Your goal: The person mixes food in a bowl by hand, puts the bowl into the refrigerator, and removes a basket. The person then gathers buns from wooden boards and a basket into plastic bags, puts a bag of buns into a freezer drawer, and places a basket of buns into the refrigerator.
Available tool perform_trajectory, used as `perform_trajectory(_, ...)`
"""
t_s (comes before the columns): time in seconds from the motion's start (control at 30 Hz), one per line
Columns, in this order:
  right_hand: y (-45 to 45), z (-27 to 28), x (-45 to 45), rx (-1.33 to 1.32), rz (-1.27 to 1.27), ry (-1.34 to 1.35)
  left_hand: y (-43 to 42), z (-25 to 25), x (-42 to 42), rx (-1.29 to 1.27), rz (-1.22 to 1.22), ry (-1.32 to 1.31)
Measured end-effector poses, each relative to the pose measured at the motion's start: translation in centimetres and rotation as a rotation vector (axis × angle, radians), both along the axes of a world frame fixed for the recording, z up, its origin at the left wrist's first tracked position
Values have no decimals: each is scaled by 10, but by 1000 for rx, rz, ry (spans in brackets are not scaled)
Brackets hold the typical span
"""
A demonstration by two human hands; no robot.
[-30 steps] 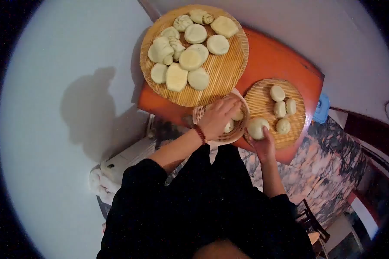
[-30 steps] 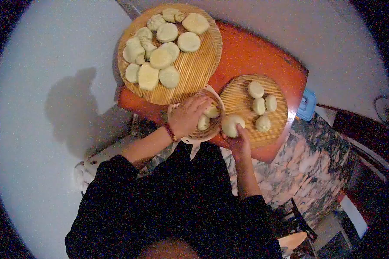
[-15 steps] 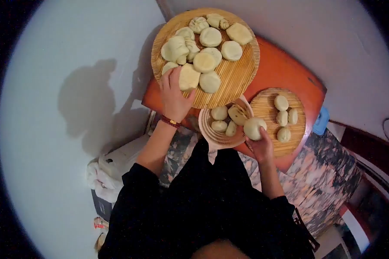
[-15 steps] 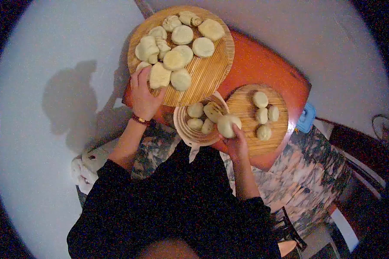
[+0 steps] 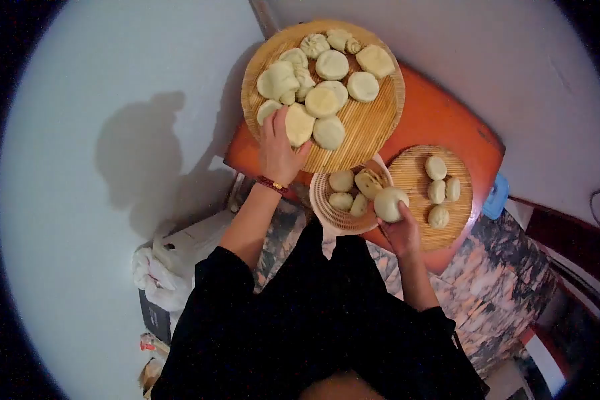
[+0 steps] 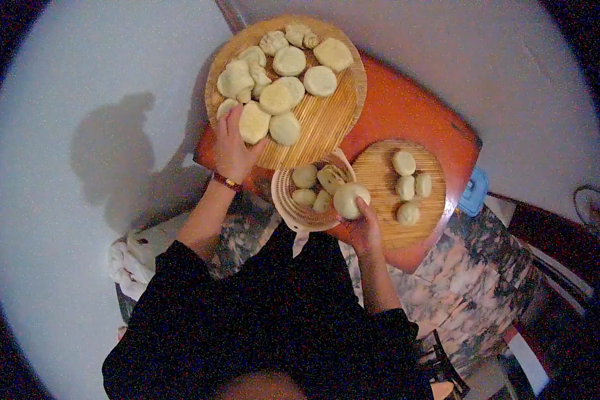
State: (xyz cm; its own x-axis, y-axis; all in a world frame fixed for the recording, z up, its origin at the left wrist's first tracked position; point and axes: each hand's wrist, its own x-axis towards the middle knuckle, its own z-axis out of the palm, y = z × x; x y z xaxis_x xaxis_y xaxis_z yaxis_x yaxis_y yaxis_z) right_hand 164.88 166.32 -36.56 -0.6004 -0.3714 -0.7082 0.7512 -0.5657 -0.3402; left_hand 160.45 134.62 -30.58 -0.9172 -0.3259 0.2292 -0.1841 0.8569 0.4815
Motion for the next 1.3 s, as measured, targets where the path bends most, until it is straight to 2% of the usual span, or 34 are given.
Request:
perform_trajectory(0.13,-3,1,-4,19,44,61,-5,13,-1,143,25,57)
perform_trajectory(0.23,-6,6,-5,55,39,50,-28,19,-18,141,54,80)
perform_trajectory(0.27,-6,7,-5,55,33,43,-35,19,-27,12,28,120)
perform_trajectory(0.3,-5,6,-5,55,31,43,-42,26,-39,12,27,121)
perform_trajectory(0.37,-3,2,-5,67,10,45,-55,39,-65,-47,-218,28)
perform_trajectory(0.4,-1,0,-4,68,6,44,-61,37,-76,-46,-223,27)
perform_trajectory(0.57,3,3,0,72,-8,56,-75,21,-111,-208,-401,-246)
perform_trajectory(0.67,6,5,4,89,1,59,-73,20,-125,-214,-337,-368)
perform_trajectory(0.9,13,6,12,147,-25,48,-81,25,-122,-95,-367,-355)
perform_trajectory(0.97,15,5,12,139,-10,43,-81,26,-120,-219,-444,-262)
perform_trajectory(1.1,14,3,14,174,-13,25,-76,28,-120,-211,-488,-312)
perform_trajectory(1.17,10,5,13,159,-37,26,-76,25,-122,-386,-577,-320)
perform_trajectory(1.3,1,17,9,146,-8,33,-70,28,-125,-382,-537,-384)
